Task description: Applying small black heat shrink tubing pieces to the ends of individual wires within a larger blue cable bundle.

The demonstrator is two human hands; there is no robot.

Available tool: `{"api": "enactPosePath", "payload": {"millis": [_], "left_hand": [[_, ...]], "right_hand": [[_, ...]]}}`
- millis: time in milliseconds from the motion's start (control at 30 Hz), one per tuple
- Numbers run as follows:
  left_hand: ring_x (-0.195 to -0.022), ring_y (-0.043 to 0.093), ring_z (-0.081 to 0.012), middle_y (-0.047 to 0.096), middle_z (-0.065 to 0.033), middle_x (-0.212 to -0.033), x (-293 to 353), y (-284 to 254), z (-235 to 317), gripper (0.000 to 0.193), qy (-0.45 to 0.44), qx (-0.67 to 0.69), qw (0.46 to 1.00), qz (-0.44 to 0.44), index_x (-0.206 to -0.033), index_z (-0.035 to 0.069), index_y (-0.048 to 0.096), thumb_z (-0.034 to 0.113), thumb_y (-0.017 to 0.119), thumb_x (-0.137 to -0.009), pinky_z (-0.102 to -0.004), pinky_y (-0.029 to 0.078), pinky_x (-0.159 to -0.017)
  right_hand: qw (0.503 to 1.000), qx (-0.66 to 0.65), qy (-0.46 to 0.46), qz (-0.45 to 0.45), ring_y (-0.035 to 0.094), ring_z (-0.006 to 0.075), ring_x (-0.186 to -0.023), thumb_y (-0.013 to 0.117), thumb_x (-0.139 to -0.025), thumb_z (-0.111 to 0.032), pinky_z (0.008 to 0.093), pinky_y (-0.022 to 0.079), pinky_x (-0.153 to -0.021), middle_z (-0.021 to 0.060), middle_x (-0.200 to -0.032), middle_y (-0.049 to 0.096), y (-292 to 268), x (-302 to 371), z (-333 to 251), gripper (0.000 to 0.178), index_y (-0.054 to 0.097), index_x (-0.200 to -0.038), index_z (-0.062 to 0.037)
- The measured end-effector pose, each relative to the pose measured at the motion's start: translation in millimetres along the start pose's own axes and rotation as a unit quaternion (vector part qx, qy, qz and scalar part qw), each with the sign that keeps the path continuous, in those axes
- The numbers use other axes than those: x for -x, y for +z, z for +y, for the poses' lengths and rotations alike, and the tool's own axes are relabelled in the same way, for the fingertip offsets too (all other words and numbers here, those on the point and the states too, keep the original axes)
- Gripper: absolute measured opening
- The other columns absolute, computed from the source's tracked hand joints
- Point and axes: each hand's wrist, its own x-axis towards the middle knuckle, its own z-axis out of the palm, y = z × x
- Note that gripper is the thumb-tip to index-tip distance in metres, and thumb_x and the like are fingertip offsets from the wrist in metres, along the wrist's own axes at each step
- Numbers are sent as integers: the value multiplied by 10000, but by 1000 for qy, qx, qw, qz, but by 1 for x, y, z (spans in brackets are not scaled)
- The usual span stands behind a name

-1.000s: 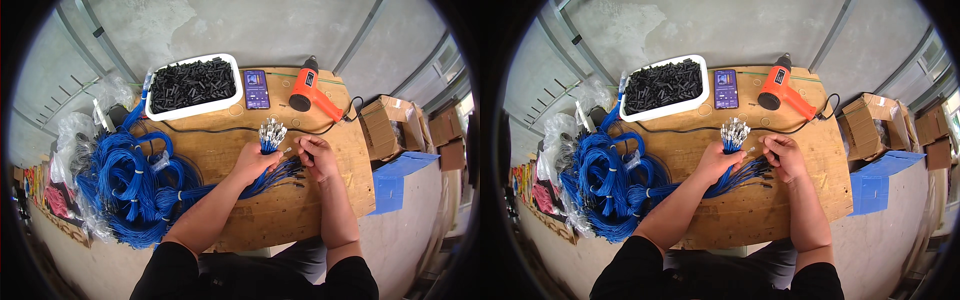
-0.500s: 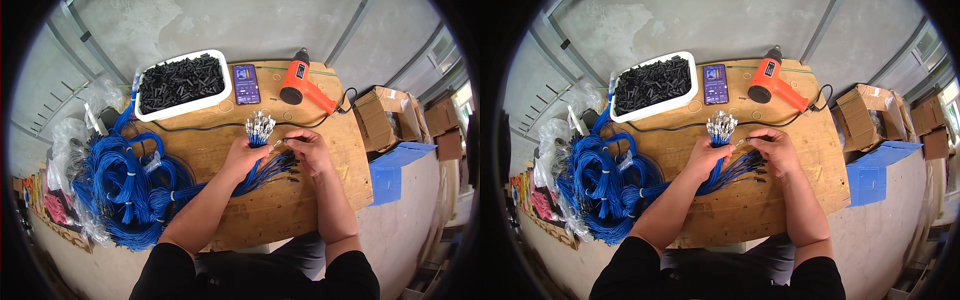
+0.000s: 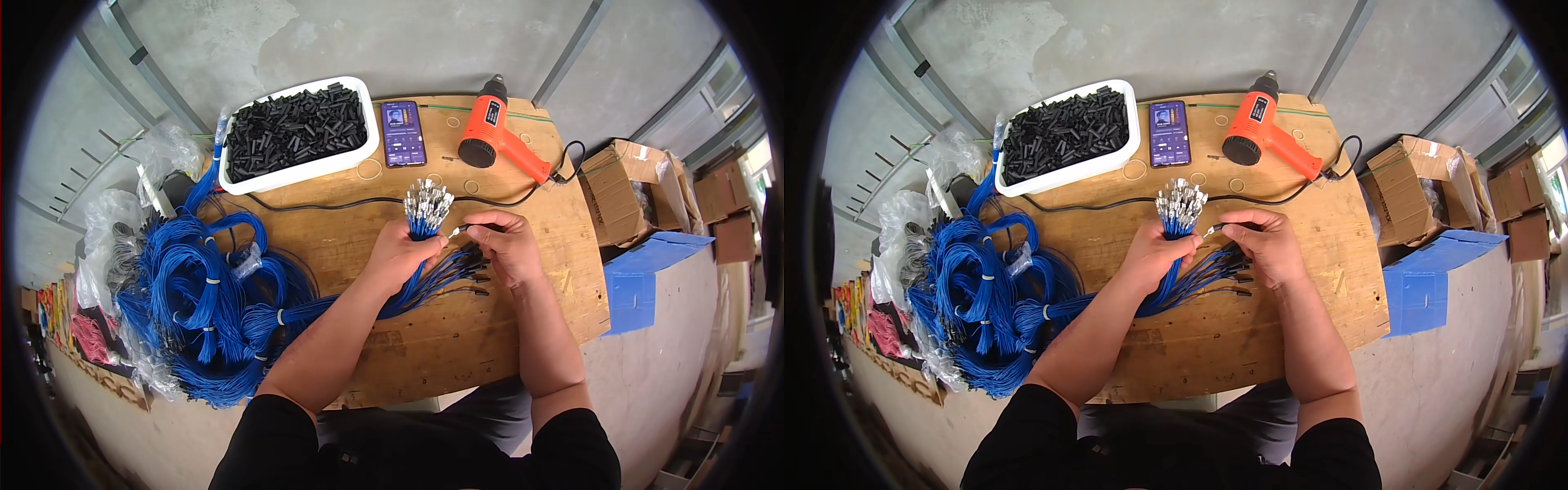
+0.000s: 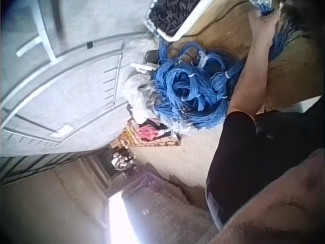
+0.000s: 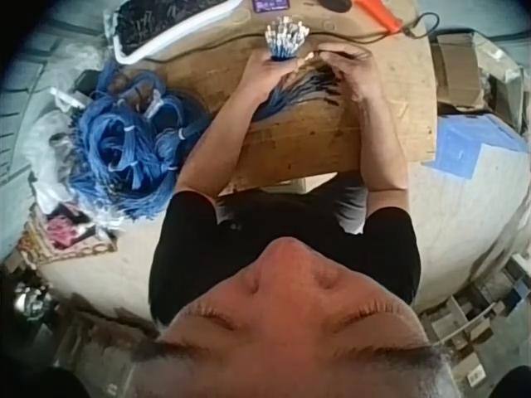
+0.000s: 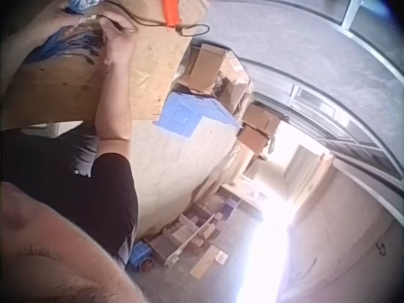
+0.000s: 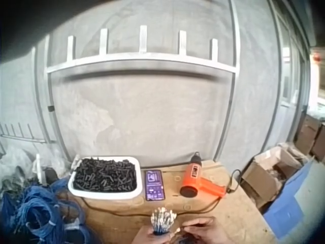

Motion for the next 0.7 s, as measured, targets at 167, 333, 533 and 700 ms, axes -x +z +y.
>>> {"api": "enactPosePath", "payload": {"millis": [167,333,533,700], "left_hand": [[-620,565,-104,605,-25,-723,0,0,0,87,11,-3,1000,-19,-906,7,646,53,710,-869,-254,441,-562],[-613,554,-103,602,-29,-711,0,0,0,84,16,-12,1000,-22,-900,-5,646,38,702,-854,-248,424,-554],[-602,550,-101,595,-26,-696,1,1,1,78,26,-23,999,-30,-888,-8,648,39,699,-855,-250,420,-544],[-602,565,-96,613,-32,-695,2,4,3,94,28,-43,998,-22,-880,-15,662,71,699,-883,-248,443,-549]], "right_hand": [[1000,3,-13,-9,414,27,-541,717,-869,18,198,318,-490,0,-767,669,-1,0,1,183,728,-1052,10],[1000,4,-12,-19,404,27,-544,707,-890,-4,198,316,-491,13,-784,675,1,0,0,167,712,-1054,23],[1000,10,-7,-29,421,28,-554,703,-896,-10,195,322,-495,28,-806,685,-1,-1,2,134,703,-1025,26],[999,14,-1,-32,431,28,-558,709,-893,-17,195,326,-497,30,-811,688,-2,-1,-1,119,701,-1006,19]]}}
